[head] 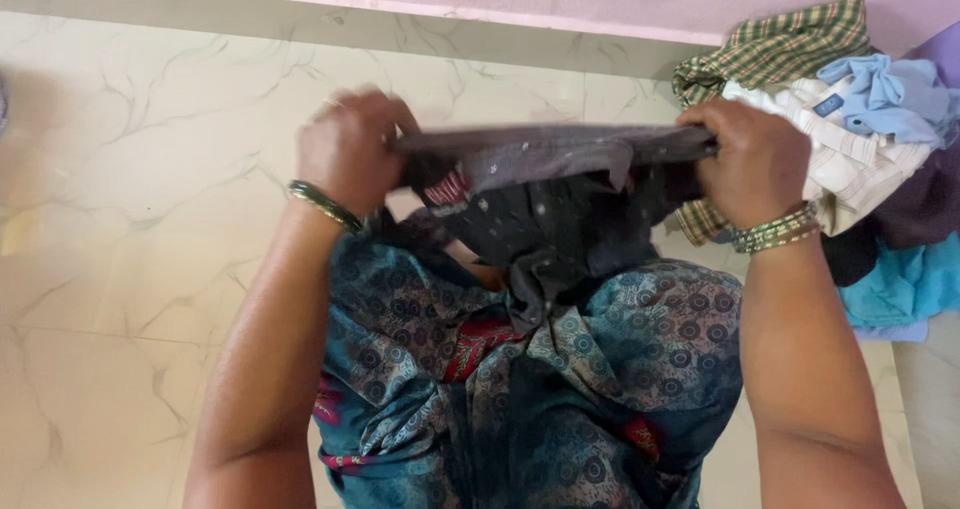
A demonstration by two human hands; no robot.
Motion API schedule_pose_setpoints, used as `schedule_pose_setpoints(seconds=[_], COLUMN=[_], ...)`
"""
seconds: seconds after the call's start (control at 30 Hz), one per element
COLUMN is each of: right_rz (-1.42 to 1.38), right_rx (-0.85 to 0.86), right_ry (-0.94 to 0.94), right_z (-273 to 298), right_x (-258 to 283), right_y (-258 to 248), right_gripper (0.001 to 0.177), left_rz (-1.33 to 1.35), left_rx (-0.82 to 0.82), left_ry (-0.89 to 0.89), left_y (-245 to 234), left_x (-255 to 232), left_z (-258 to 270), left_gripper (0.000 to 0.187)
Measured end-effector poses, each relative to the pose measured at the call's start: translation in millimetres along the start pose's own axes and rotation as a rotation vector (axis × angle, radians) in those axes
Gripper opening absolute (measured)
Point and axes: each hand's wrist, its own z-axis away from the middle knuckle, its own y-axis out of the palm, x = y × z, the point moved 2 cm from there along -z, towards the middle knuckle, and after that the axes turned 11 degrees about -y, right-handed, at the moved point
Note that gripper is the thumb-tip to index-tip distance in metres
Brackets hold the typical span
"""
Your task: The person sits on the floor and folds a dark patterned shirt. They button the shirt, lay it flat, fold the sleeves and sides inward, then fold the body into a compact rectangle. The folded shirt is placed on a nearby shelf.
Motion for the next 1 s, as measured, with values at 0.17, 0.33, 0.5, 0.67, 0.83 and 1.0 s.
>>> schedule_pose_setpoints(seconds=[0.17,0.33,0.5,0.67,0.83,1.0], right_rz=[0.163,0.196,-0.058,-0.453,-0.735,-0.884], right_rx=[-0.169,-0.292,-0.361,-0.306,-0.222,-0.158], right_ry=[-0.069,-0.096,0.078,0.220,0.390,0.467], right_z=[-4,6,27,47,78,74], right_x=[-16,-41,-69,-90,-126,-157], right_y=[-10,-21,-26,-26,-29,-19], right_gripper=[0.022,0.029,0.031,0.024,0.014,0.024], left_rz=[0.128,0.083,-0.072,0.139,0.273,0.756], left_rx=[-0.279,-0.616,-0.663,-0.554,-0.412,-0.006], left_ry=[-0.156,-0.026,0.014,-0.054,0.047,-0.342], left_y=[-11,-36,-38,-41,-61,-83], left_x=[18,22,29,41,40,64], left_z=[-9,-5,3,1,6,0], left_gripper=[0.017,0.027,0.029,0.034,0.024,0.014])
